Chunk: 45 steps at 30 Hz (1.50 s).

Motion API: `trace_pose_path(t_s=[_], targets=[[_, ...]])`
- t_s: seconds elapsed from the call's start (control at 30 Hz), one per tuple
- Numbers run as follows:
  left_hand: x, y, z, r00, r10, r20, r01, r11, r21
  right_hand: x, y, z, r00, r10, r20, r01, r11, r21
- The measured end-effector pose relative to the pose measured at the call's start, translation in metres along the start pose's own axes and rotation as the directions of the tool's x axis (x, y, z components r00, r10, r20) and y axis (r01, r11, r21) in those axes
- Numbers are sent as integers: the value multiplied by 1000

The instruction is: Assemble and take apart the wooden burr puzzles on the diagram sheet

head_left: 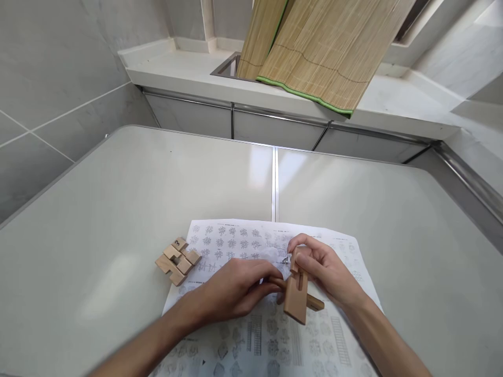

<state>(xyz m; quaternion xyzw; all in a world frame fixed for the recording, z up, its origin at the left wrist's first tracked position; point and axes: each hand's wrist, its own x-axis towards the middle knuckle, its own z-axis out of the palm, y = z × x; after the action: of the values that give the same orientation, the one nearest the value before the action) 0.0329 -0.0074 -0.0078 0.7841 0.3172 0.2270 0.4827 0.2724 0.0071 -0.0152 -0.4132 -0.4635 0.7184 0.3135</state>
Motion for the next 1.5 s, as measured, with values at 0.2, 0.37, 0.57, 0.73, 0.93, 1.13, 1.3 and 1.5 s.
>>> trace_pose_path(t_s=[0.2, 0.37, 0.57, 0.73, 0.93, 1.13, 1.3, 1.5], targets=[[-2, -5, 4, 1000, 22, -19, -21, 999, 32, 0, -4, 6, 998, 53, 25, -49, 990, -130], [-4, -5, 0, 998, -37, -44, 38, 999, 31, 1, -3, 5, 998, 69, -3, -68, 965, -252], [-5, -6, 0, 997, -60, -43, 63, 995, 82, 3, -2, -1, 1000, 21, 6, -18, 935, -355], [-4, -4, 0, 996, -82, -38, 84, 995, 55, 5, -6, -4, 992, 102, 69, -74, 941, -331], [-1, 7, -5, 969, -239, -60, 200, 905, -375, 3, -5, -3, 981, 120, 153, -100, 986, -132], [-1, 12, -11, 958, -285, 40, 245, 734, -634, 0, -5, -1, 965, 143, 222, -145, 989, -7], [1, 11, -13, 937, -349, 33, 283, 698, -658, -1, 1, 0, 914, 154, 376, -220, 966, 138], [3, 5, -12, 917, -379, 125, 340, 578, -742, -4, 17, 4, 748, 127, 652, -374, 891, 256]])
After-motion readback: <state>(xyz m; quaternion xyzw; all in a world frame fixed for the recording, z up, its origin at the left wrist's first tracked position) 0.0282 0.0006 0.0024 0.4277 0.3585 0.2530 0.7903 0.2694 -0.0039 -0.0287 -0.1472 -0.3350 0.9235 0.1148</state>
